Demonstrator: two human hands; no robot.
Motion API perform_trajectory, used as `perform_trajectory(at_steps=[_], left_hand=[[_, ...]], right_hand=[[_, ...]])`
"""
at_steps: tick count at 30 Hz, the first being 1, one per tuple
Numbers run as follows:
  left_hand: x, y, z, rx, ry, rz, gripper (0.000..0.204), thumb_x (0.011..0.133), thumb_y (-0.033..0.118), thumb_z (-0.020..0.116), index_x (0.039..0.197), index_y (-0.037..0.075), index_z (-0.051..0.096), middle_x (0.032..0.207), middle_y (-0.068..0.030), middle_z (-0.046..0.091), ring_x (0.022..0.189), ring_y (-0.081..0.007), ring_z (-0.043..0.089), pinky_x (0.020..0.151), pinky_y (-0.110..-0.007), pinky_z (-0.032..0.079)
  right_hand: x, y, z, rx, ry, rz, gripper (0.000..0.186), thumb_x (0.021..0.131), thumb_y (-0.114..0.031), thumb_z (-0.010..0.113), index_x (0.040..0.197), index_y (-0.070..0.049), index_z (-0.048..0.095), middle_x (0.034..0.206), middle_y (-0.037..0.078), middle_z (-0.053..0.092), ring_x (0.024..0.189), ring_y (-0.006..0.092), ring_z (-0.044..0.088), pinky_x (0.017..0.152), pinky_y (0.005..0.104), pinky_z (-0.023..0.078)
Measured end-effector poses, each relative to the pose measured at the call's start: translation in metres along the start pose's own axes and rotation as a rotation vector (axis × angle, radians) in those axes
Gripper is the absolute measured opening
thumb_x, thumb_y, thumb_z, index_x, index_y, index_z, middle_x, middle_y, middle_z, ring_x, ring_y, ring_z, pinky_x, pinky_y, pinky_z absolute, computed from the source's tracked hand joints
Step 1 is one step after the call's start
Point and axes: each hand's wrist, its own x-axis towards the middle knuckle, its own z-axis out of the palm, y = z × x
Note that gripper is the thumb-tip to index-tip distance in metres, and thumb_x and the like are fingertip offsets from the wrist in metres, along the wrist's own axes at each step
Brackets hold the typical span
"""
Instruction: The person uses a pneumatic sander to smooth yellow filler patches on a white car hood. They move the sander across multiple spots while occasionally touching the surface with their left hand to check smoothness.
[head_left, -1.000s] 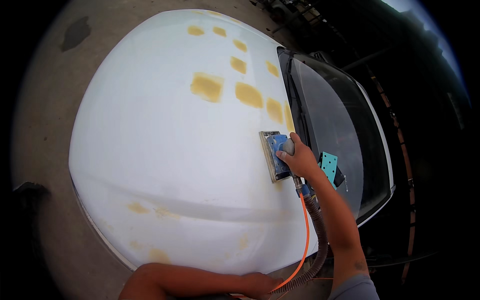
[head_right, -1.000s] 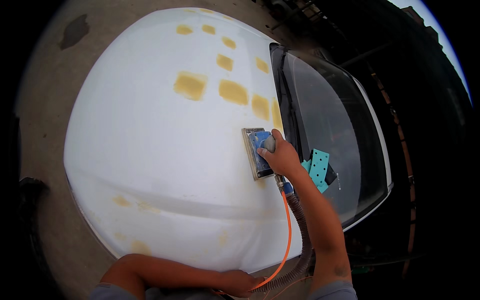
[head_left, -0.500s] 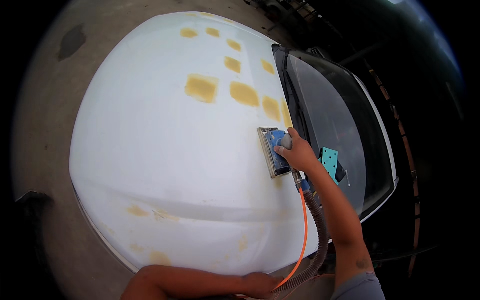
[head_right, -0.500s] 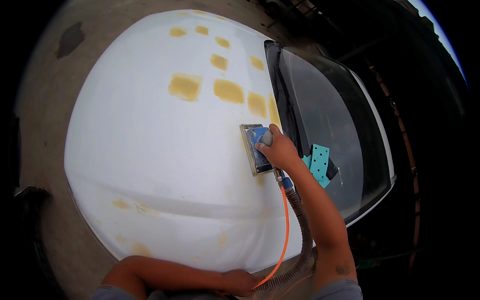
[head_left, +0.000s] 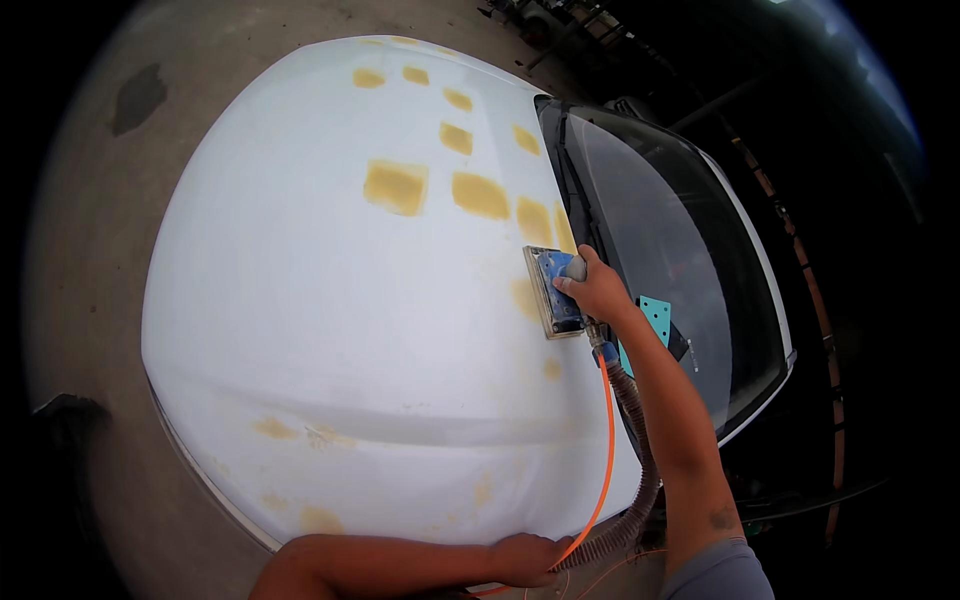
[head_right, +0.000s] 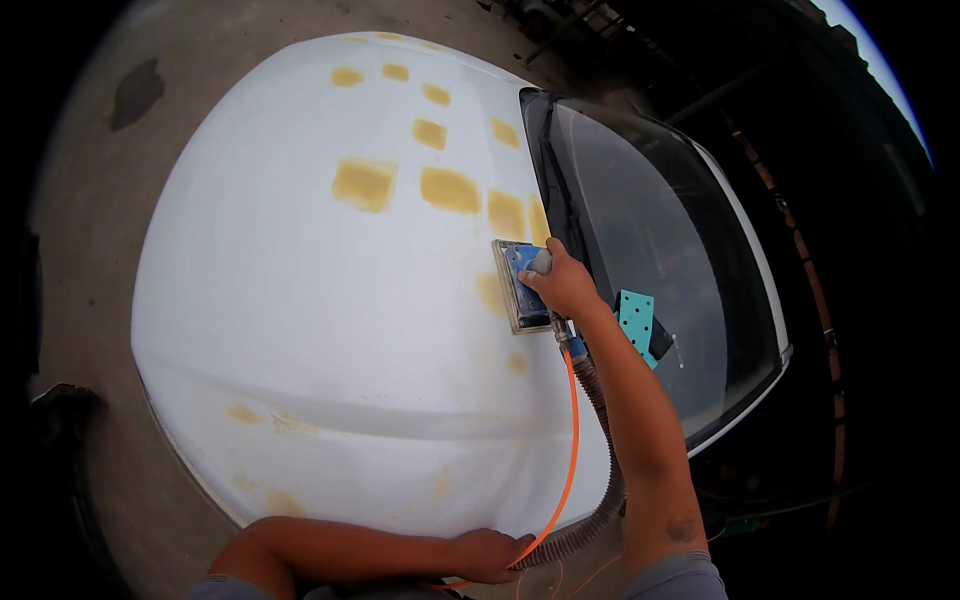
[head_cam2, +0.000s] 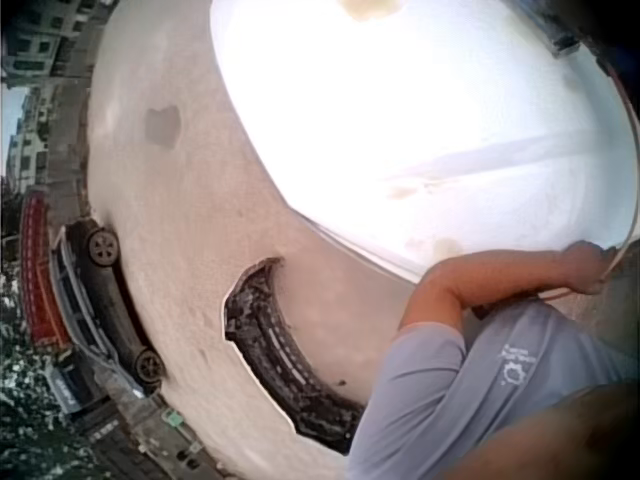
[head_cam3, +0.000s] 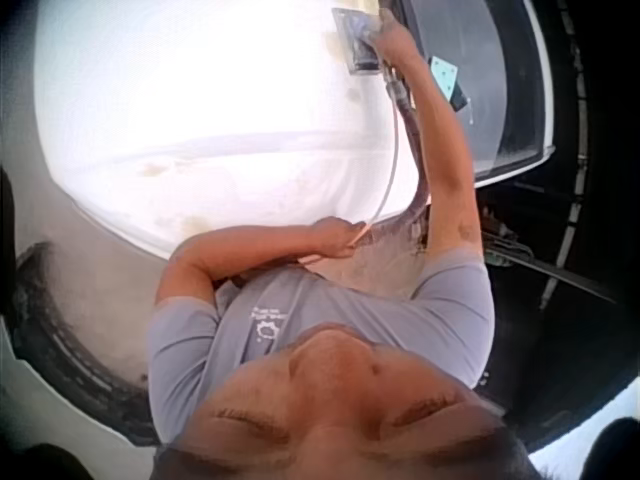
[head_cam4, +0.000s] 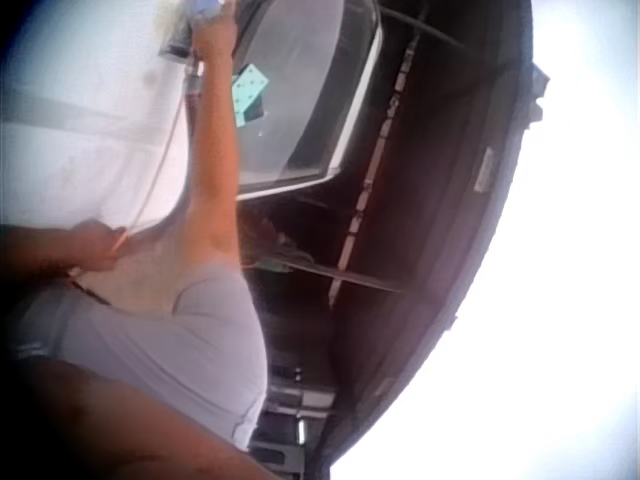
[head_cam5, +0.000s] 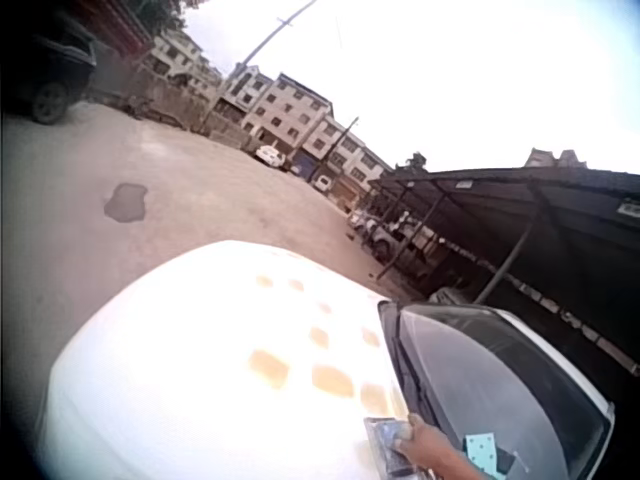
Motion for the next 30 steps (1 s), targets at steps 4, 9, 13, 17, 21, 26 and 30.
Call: perform_trajectory(at_steps=[4, 9, 13, 17, 21, 26, 30], left_hand=[[-0.004, -0.002, 0.013, 0.031, -0.073, 0.020, 0.055, 0.099, 0.035, 0.060, 0.135, -0.002, 0.040, 0.089, -0.0241, 0.072, 0.083, -0.0488, 0.069, 0.074, -0.057, 0.055], [-0.001, 0.000, 0.014, -0.001, 0.000, -0.021, 0.055, 0.098, 0.034, 0.061, 0.136, -0.001, 0.042, 0.088, -0.0246, 0.071, 0.082, -0.0482, 0.069, 0.073, -0.057, 0.055], [0.004, -0.001, -0.001, 0.047, 0.029, -0.039, 0.060, 0.097, 0.035, 0.062, 0.141, 0.000, 0.041, 0.089, -0.0244, 0.071, 0.082, -0.0472, 0.070, 0.073, -0.057, 0.055], [-0.008, 0.010, -0.001, 0.025, -0.110, -0.062, 0.059, 0.095, 0.028, 0.061, 0.139, -0.004, 0.040, 0.093, -0.0275, 0.073, 0.087, -0.0484, 0.071, 0.079, -0.057, 0.056], [-0.004, 0.006, 0.009, -0.025, -0.005, -0.077, 0.060, 0.095, 0.034, 0.063, 0.137, -0.004, 0.043, 0.089, -0.0251, 0.071, 0.082, -0.0472, 0.070, 0.075, -0.057, 0.056], [0.011, -0.002, -0.001, 0.025, 0.034, -0.058, 0.067, 0.095, 0.038, 0.064, 0.141, -0.005, 0.041, 0.086, -0.0239, 0.071, 0.078, -0.0463, 0.069, 0.071, -0.055, 0.056], [0.003, -0.006, 0.019, 0.051, 0.016, -0.028, 0.067, 0.095, 0.039, 0.064, 0.140, -0.006, 0.041, 0.085, -0.0244, 0.071, 0.078, -0.0464, 0.069, 0.071, -0.055, 0.055]], right_hand=[[-0.031, -0.025, 0.006, -0.035, -0.080, -0.076, 0.090, 0.090, -0.042, 0.081, 0.157, 0.002, 0.041, 0.127, 0.032, 0.070, 0.116, 0.0449, 0.070, 0.100, 0.0463, 0.054], [-0.013, -0.014, 0.001, -0.016, -0.051, -0.023, 0.088, 0.090, -0.041, 0.081, 0.157, 0.001, 0.042, 0.126, 0.030, 0.072, 0.113, 0.0440, 0.072, 0.098, 0.0468, 0.055], [-0.003, -0.010, -0.006, 0.004, -0.043, 0.012, 0.088, 0.089, -0.041, 0.081, 0.158, -0.002, 0.042, 0.127, 0.029, 0.071, 0.116, 0.0432, 0.071, 0.099, 0.0467, 0.055], [-0.033, -0.034, 0.003, -0.037, -0.101, -0.080, 0.088, 0.090, -0.042, 0.081, 0.158, -0.003, 0.042, 0.126, 0.029, 0.071, 0.117, 0.0434, 0.071, 0.099, 0.0466, 0.055], [-0.011, -0.019, 0.003, -0.040, -0.054, 0.001, 0.089, 0.091, -0.041, 0.079, 0.160, -0.001, 0.040, 0.129, 0.029, 0.071, 0.116, 0.0428, 0.071, 0.100, 0.0459, 0.055], [0.013, 0.002, 0.000, -0.014, 0.022, 0.046, 0.090, 0.092, -0.040, 0.078, 0.161, 0.001, 0.038, 0.132, 0.029, 0.070, 0.119, 0.0418, 0.070, 0.100, 0.0456, 0.055], [-0.021, -0.032, 0.005, -0.035, -0.080, -0.017, 0.094, 0.092, -0.044, 0.079, 0.161, 0.003, 0.037, 0.137, 0.031, 0.066, 0.125, 0.0408, 0.068, 0.107, 0.0426, 0.051]])
